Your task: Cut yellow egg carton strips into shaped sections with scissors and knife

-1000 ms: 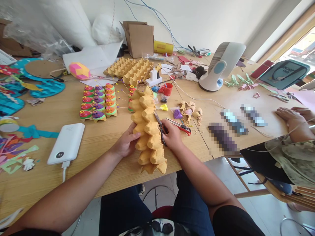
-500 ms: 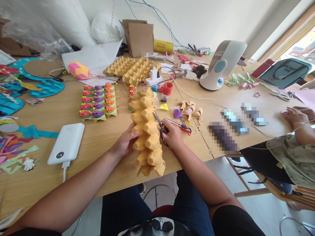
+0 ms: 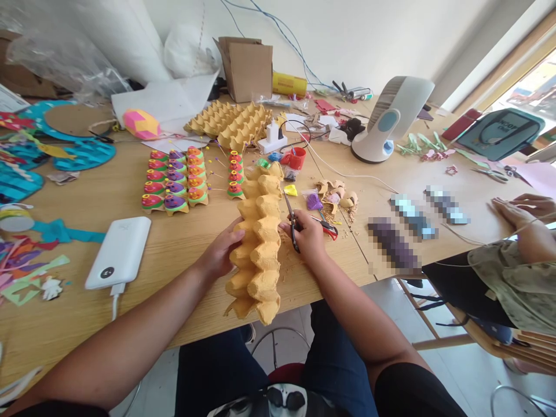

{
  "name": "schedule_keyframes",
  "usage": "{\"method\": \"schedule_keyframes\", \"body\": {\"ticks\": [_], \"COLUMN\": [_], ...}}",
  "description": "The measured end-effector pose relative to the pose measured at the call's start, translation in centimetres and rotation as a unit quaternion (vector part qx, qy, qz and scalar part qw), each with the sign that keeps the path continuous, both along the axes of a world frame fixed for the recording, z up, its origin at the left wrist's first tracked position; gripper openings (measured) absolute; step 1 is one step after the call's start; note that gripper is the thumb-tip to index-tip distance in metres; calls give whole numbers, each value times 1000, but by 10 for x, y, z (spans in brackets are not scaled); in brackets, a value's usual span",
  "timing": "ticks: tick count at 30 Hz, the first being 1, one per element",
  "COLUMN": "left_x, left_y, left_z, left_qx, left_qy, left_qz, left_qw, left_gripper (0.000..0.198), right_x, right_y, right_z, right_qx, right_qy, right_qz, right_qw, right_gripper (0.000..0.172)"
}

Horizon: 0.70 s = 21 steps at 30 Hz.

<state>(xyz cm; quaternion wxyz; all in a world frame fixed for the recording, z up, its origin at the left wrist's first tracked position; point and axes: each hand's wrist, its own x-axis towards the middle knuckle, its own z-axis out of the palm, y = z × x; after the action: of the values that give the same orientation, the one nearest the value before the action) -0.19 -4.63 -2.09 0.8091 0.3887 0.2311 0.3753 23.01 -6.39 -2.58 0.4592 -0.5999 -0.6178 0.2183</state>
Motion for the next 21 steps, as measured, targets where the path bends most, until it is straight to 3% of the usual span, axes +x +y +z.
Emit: {"method": "schedule_keyframes", "body": {"ticks": [5, 10, 14, 21], "left_x": [-5, -14, -12, 2], "left_y": [1, 10, 9, -5], "left_z": [5, 2, 4, 14], "left_qx": [-27, -91, -78, -12], "left_qy": [2, 20, 11, 10], "left_qz": [-12, -62, -39, 22], "left_qw": [1000, 994, 996, 1000], "left_gripper": [37, 40, 43, 58], "right_x": [-1, -2, -2, -5], "right_y": [-2, -2, -2, 0], "right_z": [3, 6, 5, 7], "right_qx": [4, 10, 15, -4], "right_qy": [-13, -39, -37, 197], "right_qz": [11, 29, 33, 54], "right_qw": [1000, 999, 999, 979], "right_gripper": [35, 36, 33, 41]}}
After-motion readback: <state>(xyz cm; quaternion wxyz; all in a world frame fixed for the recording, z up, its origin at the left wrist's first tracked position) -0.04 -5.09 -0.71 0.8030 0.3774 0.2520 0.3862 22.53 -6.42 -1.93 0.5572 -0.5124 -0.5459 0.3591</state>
